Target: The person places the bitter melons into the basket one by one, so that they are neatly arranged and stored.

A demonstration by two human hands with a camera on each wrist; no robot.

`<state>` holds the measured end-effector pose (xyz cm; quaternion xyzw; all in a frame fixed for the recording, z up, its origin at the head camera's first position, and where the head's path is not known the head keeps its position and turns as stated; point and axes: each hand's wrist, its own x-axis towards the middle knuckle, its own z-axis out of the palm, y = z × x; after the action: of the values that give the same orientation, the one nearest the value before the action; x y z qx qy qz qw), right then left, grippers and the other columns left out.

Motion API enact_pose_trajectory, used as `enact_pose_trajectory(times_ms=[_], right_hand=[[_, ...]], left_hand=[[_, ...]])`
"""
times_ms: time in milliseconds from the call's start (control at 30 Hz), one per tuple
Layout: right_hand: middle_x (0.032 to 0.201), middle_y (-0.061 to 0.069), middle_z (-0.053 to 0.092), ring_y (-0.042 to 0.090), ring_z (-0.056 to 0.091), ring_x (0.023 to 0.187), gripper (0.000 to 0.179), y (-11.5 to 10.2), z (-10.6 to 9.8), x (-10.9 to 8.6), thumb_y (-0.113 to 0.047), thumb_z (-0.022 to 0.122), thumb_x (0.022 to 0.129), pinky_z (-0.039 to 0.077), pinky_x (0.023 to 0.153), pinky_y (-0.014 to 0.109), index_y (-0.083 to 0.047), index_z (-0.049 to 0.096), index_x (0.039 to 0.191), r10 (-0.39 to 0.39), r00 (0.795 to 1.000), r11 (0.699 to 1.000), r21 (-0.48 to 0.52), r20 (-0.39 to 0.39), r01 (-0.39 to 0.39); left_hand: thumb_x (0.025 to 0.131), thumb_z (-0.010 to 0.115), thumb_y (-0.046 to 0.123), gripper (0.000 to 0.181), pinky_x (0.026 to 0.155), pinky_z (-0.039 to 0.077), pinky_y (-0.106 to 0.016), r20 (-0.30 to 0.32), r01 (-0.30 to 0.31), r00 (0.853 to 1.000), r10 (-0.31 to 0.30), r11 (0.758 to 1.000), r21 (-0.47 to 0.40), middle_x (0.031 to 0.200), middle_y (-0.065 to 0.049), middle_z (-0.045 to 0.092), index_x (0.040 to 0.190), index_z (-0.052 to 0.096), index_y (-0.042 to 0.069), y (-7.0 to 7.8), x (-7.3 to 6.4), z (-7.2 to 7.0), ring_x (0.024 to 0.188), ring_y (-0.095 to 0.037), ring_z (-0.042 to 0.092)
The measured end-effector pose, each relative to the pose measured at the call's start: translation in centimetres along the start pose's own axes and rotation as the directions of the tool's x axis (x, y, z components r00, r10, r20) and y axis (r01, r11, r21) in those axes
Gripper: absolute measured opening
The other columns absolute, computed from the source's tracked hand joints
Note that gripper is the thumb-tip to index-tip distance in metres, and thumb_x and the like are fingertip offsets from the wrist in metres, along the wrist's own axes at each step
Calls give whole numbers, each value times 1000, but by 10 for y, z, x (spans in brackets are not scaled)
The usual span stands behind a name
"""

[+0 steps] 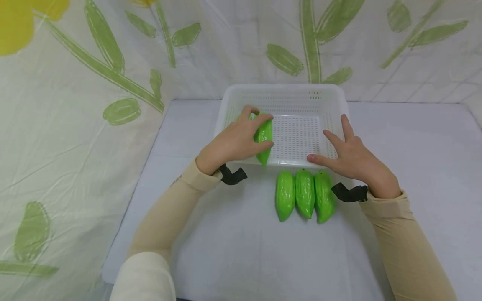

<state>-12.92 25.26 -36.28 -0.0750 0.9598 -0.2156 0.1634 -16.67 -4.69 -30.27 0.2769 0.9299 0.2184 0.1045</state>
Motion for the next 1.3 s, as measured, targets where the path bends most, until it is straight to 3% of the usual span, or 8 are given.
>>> enact_pose_trajectory(times_ms=[533, 767, 1133, 1300], right_hand=[[153, 3, -39, 64, 11, 136, 106, 0, -1, 0, -78, 50, 82, 21, 101, 75, -9, 19, 157, 0, 1000, 1000, -5, 1, 0], [153, 4, -39, 64, 12, 136, 106, -2, -1, -1, -78, 50, 82, 21, 101, 75, -8, 19, 157, 0, 1000, 1000, -3, 6, 0], [153, 3, -39, 64, 12, 135, 106, 0, -2, 0, -78, 49, 82, 22, 101, 75, -9, 19, 157, 4, 1000, 1000, -7, 3, -4], [153, 3, -39, 64, 12, 135, 106, 1, -1, 0, -78, 49, 82, 22, 101, 75, -9, 19, 157, -1, 1000, 1000, -8, 3, 1]], left_hand=[[92, 63, 40, 65, 70, 49, -30, 61, 32, 998, -32, 999, 2, 146, -15, 27, 149, 39, 20, -2, 23, -2, 83, -21, 58], [92, 61, 41, 66, 68, 49, -30, 66, 54, 996, -55, 998, 20, 145, -15, 27, 151, 37, 21, -2, 33, -1, 80, -21, 57], [92, 59, 45, 69, 68, 49, -29, 91, 85, 991, -97, 989, 124, 145, -17, 25, 152, 35, 22, -6, 63, 2, 81, -22, 58], [92, 60, 47, 69, 68, 49, -29, 114, 100, 987, -115, 986, 130, 146, -16, 24, 151, 35, 24, -4, 71, 3, 81, -23, 59]])
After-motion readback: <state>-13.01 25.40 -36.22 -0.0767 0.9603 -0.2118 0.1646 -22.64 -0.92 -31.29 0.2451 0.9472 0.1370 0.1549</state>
